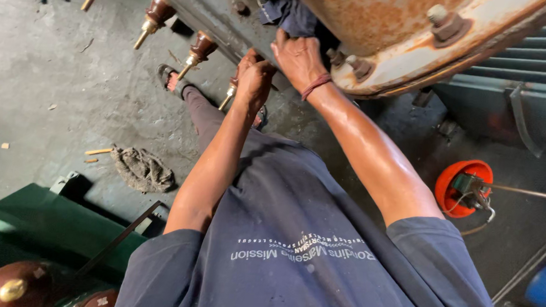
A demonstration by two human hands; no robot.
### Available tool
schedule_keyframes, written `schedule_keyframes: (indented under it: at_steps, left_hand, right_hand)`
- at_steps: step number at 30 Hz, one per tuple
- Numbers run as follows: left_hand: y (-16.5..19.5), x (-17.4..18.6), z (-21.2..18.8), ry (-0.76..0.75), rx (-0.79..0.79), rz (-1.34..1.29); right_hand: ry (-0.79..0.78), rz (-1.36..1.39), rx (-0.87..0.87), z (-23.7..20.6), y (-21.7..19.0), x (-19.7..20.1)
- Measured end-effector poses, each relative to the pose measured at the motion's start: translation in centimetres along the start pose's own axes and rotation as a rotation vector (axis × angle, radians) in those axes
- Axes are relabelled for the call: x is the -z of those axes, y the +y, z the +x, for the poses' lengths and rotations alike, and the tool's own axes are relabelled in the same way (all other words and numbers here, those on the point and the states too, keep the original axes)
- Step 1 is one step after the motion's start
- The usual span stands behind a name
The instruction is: The person manipulates a metal frame with multiple brown insulators, adjusting and securing them with both hands. They then wipe the frame with a dark cloth and handle a thin wire or string, moving between different sections of the machinery.
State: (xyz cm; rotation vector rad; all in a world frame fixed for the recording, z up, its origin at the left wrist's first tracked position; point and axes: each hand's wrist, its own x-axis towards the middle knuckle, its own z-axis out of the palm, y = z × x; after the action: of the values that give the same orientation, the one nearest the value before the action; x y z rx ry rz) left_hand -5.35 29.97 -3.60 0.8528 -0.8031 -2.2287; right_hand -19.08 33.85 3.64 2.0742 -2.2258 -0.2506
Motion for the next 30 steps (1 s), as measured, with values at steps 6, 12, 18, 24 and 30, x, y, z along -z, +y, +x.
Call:
schedule_keyframes:
  at_steps: [6,12,18,24,30]
  left_hand:
    - [1.0,-1.4,-0.3,-0.018,0.006,-0.273]
    - [0.6,-1.0,-0.5,-0.028,-0.012,-0.216]
    - [2.1,-1.5,-0.8,-0.005,0.113,-0.255]
    - [1.9,-1.6,-0.4,-0.002,0.076,-0.201]
    - [0.8,-1.5,0.2,0.025,0.073,-0.233]
  right_hand:
    - [0.039,-0.025,-0.039,0.2,0.3,0.6]
    - [0.035,0.094,-0.007,0.4,0.5,0.7]
    - [0.049,0.063,0.003,0.5,1.0,1.3]
    - [-0.078,0.113,0.123,0.4,2.4,2.4]
    - [0.053,0.05,0.215,0.5,2.8,2.6]
